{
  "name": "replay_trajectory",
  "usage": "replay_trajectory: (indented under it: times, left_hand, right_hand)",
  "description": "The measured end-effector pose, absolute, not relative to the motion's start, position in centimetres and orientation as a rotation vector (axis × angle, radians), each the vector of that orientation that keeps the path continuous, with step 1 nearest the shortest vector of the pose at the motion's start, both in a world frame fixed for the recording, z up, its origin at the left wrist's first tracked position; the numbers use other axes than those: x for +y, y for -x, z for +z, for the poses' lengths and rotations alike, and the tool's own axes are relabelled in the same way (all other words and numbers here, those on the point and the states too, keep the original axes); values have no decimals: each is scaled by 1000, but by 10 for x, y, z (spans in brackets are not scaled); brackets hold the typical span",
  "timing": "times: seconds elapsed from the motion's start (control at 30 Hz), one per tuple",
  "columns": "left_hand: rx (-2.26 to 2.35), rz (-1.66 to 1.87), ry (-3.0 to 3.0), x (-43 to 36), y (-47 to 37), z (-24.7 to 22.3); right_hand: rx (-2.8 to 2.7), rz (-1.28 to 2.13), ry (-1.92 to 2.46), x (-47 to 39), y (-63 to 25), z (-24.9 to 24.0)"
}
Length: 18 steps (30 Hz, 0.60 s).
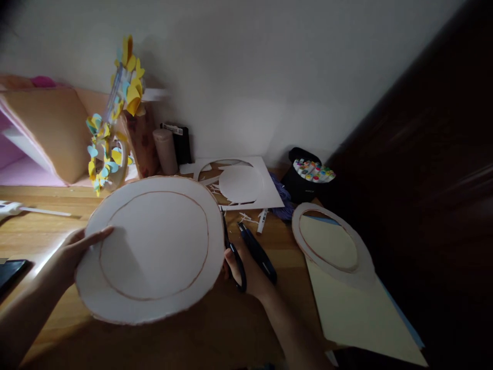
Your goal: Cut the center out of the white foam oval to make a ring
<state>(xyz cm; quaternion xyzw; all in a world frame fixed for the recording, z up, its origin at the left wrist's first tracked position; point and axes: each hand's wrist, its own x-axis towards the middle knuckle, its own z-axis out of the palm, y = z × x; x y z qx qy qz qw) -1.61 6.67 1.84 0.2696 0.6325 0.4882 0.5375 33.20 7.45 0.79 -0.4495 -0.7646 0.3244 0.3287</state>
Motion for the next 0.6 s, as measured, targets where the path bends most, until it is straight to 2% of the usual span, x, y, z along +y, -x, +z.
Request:
replay_trajectory:
  times: [0.3,0.43,0.6]
  left_hand:
    - [1506,1191,-620,67,14,21]
    - [1489,1200,-591,67,7,24]
    - [1462,1243,-548,67,3,25]
  right_hand:
    - [-2011,1088,1272,74,-343,-5]
    - [-1857,1156,1302,72,-330,-8]
    - [-1525,1085,1310,81,-320,-7]
